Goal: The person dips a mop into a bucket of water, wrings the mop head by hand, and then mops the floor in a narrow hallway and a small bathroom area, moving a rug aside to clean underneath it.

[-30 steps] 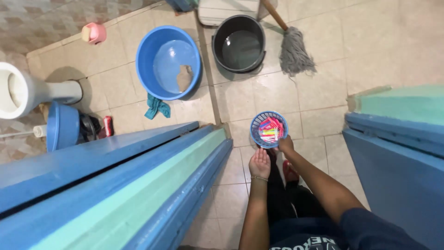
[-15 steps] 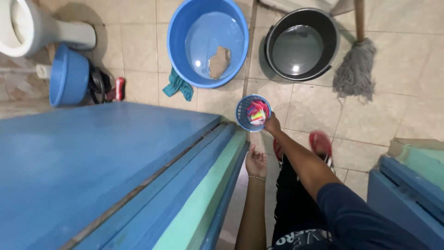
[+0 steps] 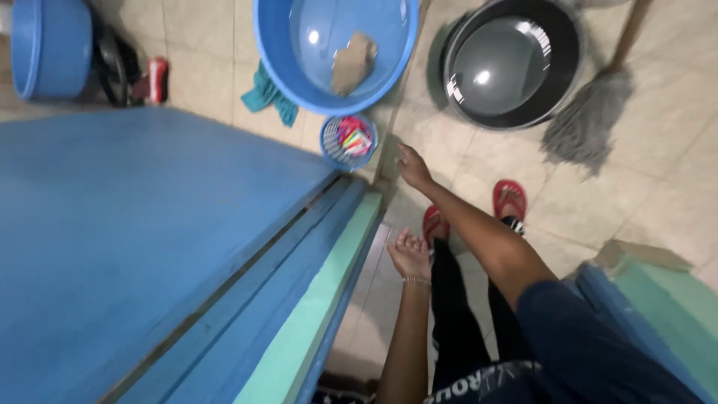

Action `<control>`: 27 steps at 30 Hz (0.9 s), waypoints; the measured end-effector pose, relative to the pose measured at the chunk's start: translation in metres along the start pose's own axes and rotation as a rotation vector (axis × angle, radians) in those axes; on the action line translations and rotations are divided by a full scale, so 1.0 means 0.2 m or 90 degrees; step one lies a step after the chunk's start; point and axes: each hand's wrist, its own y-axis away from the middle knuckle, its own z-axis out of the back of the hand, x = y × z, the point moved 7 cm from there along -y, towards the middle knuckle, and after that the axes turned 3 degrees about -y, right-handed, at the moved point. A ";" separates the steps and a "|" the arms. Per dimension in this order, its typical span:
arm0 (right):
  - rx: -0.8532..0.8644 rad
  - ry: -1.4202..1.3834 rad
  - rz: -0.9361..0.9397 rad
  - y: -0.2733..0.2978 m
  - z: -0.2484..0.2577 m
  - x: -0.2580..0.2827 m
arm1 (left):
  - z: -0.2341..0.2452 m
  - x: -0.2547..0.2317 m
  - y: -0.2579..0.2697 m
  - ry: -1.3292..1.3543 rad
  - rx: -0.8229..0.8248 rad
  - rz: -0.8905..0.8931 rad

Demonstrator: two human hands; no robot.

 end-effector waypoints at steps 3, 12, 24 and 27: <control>-0.225 0.247 0.264 0.05 0.64 0.27 | -0.15 0.15 0.02 -0.005 -0.013 0.052; -0.513 0.309 0.340 -0.56 2.42 1.37 | -0.69 0.28 0.33 0.028 0.104 0.052; -0.376 0.122 0.225 -0.41 2.28 1.50 | -0.76 0.05 0.67 0.088 0.036 0.115; -0.420 0.063 0.216 -0.12 2.32 1.51 | -0.73 -0.10 0.79 0.044 0.131 0.113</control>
